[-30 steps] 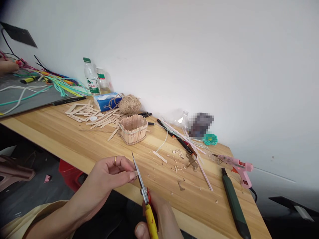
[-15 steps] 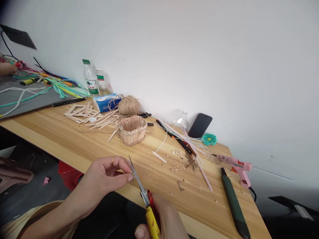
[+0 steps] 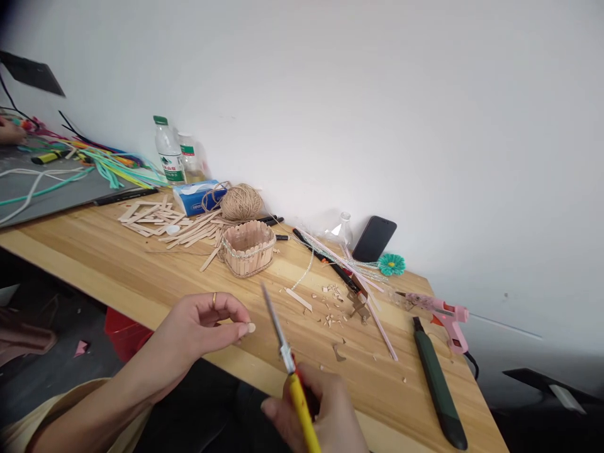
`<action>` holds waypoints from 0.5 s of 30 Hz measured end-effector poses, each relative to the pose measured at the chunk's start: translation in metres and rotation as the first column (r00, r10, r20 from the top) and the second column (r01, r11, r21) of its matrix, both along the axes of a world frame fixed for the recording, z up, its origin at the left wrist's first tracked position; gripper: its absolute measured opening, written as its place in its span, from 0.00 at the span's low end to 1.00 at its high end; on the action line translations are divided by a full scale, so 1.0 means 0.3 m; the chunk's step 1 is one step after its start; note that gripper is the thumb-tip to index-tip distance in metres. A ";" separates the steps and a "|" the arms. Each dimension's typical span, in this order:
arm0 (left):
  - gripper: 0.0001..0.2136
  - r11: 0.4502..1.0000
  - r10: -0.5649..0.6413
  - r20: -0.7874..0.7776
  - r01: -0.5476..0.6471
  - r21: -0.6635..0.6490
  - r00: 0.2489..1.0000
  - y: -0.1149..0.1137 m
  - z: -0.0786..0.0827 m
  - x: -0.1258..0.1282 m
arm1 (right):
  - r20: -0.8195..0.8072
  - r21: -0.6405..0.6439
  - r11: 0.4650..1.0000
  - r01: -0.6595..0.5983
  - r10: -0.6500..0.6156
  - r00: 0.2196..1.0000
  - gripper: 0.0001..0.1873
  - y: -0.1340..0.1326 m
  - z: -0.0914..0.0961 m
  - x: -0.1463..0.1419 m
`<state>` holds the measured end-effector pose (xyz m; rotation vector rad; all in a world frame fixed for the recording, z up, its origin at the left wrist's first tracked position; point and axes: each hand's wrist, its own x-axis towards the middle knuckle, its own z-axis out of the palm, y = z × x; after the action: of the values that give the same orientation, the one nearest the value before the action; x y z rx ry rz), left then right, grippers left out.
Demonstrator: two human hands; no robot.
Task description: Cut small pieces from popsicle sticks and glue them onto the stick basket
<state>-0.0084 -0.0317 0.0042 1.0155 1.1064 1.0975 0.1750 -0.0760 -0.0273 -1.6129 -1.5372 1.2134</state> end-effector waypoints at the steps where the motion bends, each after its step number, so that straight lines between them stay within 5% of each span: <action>1: 0.03 1.000 -0.024 -0.007 0.024 0.000 1.000 0.001 -0.001 0.000 | -0.054 -0.008 0.999 0.034 -0.034 0.998 0.18 0.012 0.006 -0.005; 7: 0.01 0.990 -0.134 -0.094 0.136 0.022 0.987 0.005 -0.017 0.000 | -0.236 0.108 0.992 0.064 -0.037 0.971 0.08 0.081 0.037 -0.063; 15: 0.00 0.987 -0.161 -0.046 0.160 -0.013 0.986 0.006 -0.019 -0.003 | -0.313 0.226 0.968 0.111 -0.036 0.949 0.11 0.108 0.066 -0.125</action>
<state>-0.0093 -0.0299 -0.0015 1.1081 1.0473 0.9421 0.1375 -0.0435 -0.0076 -1.2470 -1.3543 1.1272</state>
